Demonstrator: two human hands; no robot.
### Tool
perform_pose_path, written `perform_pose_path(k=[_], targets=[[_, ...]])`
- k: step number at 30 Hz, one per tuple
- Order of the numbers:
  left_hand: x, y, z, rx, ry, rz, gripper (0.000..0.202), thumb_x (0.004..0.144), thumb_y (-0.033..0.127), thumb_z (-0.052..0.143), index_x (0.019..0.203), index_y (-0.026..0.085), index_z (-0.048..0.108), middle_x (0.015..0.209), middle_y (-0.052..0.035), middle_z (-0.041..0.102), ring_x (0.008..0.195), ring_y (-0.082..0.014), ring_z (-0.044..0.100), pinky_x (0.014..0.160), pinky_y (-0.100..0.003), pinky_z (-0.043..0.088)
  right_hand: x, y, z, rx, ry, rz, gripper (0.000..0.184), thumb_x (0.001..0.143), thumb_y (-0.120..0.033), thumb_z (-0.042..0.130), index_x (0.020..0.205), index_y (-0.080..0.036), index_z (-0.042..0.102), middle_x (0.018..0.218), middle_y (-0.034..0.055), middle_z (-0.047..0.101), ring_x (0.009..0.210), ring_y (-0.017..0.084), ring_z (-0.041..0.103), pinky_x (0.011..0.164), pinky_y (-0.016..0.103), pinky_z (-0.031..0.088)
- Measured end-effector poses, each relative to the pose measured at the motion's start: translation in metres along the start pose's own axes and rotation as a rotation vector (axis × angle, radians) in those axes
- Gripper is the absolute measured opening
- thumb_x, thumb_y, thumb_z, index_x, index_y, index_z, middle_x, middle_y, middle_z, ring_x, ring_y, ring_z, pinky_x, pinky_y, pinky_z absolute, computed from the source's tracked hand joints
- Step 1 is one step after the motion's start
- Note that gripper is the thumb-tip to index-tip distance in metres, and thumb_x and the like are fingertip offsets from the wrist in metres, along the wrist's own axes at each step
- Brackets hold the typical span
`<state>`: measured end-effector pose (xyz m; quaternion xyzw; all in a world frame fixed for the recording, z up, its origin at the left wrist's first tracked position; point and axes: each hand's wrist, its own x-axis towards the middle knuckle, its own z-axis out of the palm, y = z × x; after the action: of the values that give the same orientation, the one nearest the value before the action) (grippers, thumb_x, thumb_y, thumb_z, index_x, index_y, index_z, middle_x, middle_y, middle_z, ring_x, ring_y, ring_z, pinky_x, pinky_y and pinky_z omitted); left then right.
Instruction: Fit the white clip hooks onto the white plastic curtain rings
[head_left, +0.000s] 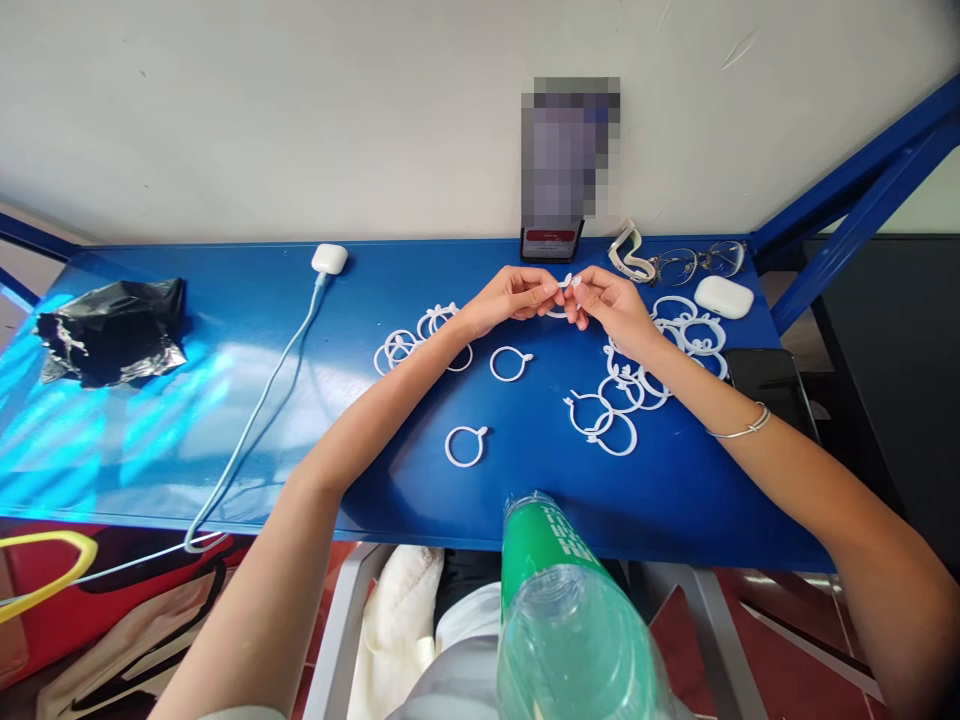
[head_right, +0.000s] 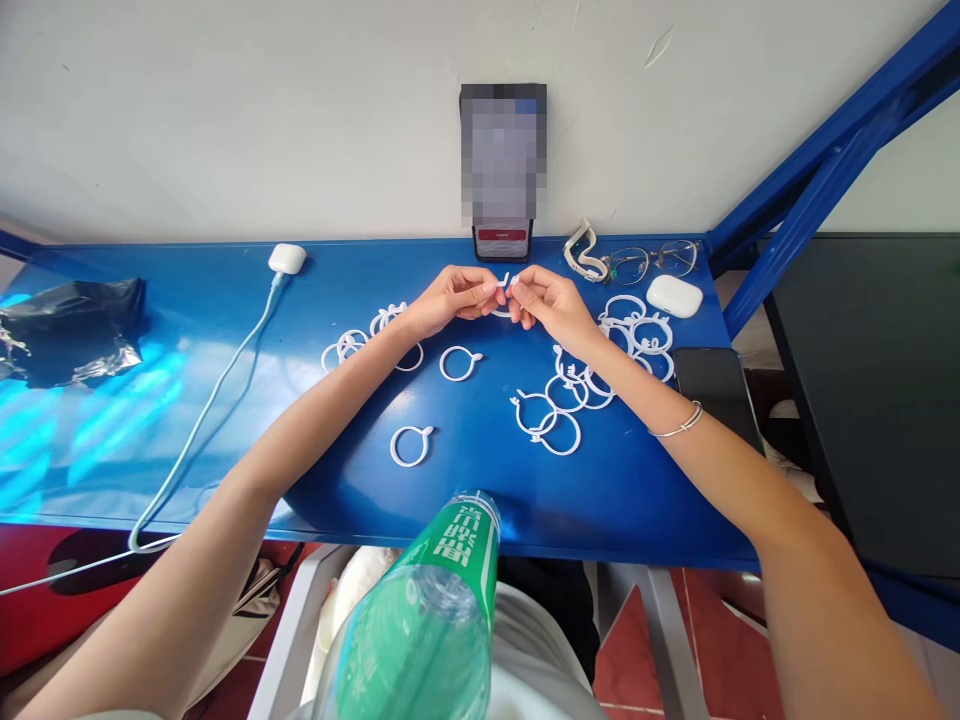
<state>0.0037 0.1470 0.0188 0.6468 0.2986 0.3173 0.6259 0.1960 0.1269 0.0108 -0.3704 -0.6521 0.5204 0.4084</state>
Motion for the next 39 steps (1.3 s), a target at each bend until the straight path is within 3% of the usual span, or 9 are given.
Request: perform_pose_path(k=[7,12,20,29,39], targets=[[-0.0009,0.0003,-0.0006,-0.059,-0.106,-0.010,0.055,0.075,0.065,0.064,0.066,0.011,0.062,0.052,0.0032,0.043,0.045,-0.0036,0.030,0.044,-0.020,0.020,0.0010,-0.0021,-0.0024,0.180,-0.133,0.033,0.045,0.076,-0.062,0.068,0.075,-0.018,0.060,0.061,-0.0012,0.055,0.053,0.009,0.047,0.049,0.022,0.039],[-0.0023,0.0015,-0.0012,-0.034,-0.137,-0.023,0.055,0.074,0.064,0.066,0.063,0.010,0.062,0.051,0.0027,0.045,0.046,-0.0040,0.033,0.045,-0.020,0.023,0.0008,-0.0024,-0.0032,0.226,-0.143,0.042,0.041,0.074,-0.056,0.074,0.074,-0.016,0.063,0.062,-0.0014,0.054,0.056,0.009,0.047,0.051,0.021,0.038],[-0.0017,0.0003,-0.0036,0.040,-0.176,-0.044,0.053,0.075,0.061,0.067,0.063,0.010,0.060,0.058,-0.0002,0.052,0.048,-0.0040,0.038,0.046,-0.021,0.025,0.0011,0.0006,-0.0049,0.193,-0.172,0.075,0.035,0.076,-0.049,0.076,0.078,-0.016,0.066,0.064,-0.0014,0.055,0.058,0.009,0.047,0.054,0.021,0.037],[-0.0031,0.0033,-0.0025,0.067,-0.202,-0.029,0.055,0.080,0.062,0.061,0.055,0.013,0.050,0.056,0.0019,0.045,0.048,-0.0046,0.035,0.047,-0.022,0.026,0.0010,0.0025,-0.0057,0.152,-0.208,0.067,0.035,0.081,-0.050,0.070,0.076,-0.016,0.065,0.057,-0.0037,0.049,0.055,0.008,0.042,0.054,0.023,0.035],[-0.0020,0.0005,-0.0031,0.043,-0.245,-0.039,0.054,0.078,0.063,0.063,0.063,0.012,0.058,0.051,0.0041,0.040,0.046,-0.0050,0.031,0.045,-0.022,0.024,0.0009,-0.0006,-0.0056,0.107,-0.289,0.049,0.040,0.082,-0.054,0.067,0.075,-0.015,0.064,0.062,-0.0022,0.053,0.053,0.008,0.042,0.052,0.023,0.034]])
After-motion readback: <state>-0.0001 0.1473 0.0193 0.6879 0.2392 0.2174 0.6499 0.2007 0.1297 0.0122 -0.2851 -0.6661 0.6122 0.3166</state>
